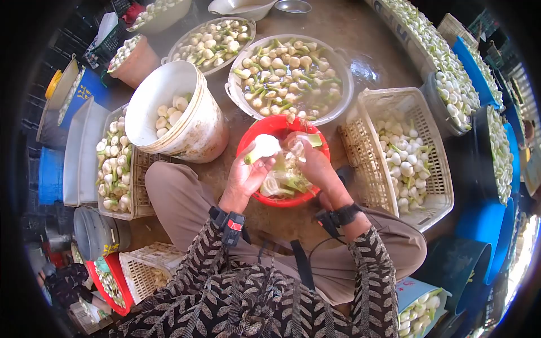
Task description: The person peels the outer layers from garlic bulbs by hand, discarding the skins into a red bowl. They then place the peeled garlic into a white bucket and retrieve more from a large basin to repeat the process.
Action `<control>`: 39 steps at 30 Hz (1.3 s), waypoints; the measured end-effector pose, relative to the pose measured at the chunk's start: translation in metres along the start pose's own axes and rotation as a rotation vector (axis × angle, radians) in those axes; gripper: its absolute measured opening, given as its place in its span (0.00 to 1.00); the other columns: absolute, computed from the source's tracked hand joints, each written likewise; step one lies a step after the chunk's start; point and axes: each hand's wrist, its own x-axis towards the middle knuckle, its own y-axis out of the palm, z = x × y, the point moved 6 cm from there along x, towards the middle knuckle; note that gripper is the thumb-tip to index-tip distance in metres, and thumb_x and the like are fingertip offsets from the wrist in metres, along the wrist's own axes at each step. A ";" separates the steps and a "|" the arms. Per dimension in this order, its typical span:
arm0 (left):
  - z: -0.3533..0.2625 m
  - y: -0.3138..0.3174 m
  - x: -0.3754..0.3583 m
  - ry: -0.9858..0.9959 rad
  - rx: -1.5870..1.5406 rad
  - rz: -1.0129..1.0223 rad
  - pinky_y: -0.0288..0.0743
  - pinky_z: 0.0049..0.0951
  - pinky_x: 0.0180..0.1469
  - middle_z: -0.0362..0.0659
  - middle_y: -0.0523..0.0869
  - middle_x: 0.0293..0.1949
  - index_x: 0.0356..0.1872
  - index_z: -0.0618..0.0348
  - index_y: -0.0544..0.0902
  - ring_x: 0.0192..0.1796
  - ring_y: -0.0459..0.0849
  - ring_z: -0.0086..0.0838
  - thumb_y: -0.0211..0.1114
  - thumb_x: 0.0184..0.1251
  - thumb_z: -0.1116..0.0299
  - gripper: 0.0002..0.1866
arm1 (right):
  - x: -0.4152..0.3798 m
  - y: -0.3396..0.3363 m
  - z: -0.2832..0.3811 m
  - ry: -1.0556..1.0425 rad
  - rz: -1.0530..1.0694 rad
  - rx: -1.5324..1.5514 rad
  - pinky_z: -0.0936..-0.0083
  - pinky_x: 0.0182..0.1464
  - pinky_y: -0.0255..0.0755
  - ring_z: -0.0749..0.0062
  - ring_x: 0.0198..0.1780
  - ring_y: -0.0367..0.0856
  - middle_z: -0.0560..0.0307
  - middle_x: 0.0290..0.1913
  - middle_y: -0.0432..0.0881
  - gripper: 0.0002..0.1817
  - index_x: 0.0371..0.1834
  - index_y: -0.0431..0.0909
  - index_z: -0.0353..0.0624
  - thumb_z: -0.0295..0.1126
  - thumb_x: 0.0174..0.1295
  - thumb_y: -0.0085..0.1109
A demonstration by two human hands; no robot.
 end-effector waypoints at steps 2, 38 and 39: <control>0.000 0.000 0.003 0.025 -0.014 0.021 0.73 0.37 0.57 0.48 0.79 0.51 0.57 0.65 0.71 0.54 0.78 0.38 0.64 0.61 0.63 0.25 | -0.008 -0.017 0.024 -0.016 -0.096 0.113 0.72 0.40 0.75 0.67 0.37 0.83 0.50 0.35 0.83 0.16 0.51 0.75 0.39 0.31 0.59 0.56; 0.000 0.045 -0.018 0.514 1.460 -0.078 0.68 0.21 0.26 0.36 0.76 0.19 0.25 0.63 0.77 0.24 0.74 0.15 0.63 0.61 0.69 0.09 | -0.023 -0.031 0.040 0.043 -0.277 0.805 0.87 0.18 0.63 0.87 0.16 0.69 0.65 0.18 0.75 0.08 0.39 0.82 0.36 0.28 0.61 0.57; 0.001 0.045 -0.015 0.514 1.426 -0.029 0.68 0.22 0.26 0.36 0.76 0.19 0.25 0.63 0.77 0.24 0.75 0.16 0.62 0.62 0.69 0.09 | -0.024 -0.031 0.036 0.046 -0.274 0.802 0.86 0.18 0.63 0.86 0.16 0.70 0.63 0.18 0.76 0.07 0.38 0.81 0.35 0.27 0.62 0.56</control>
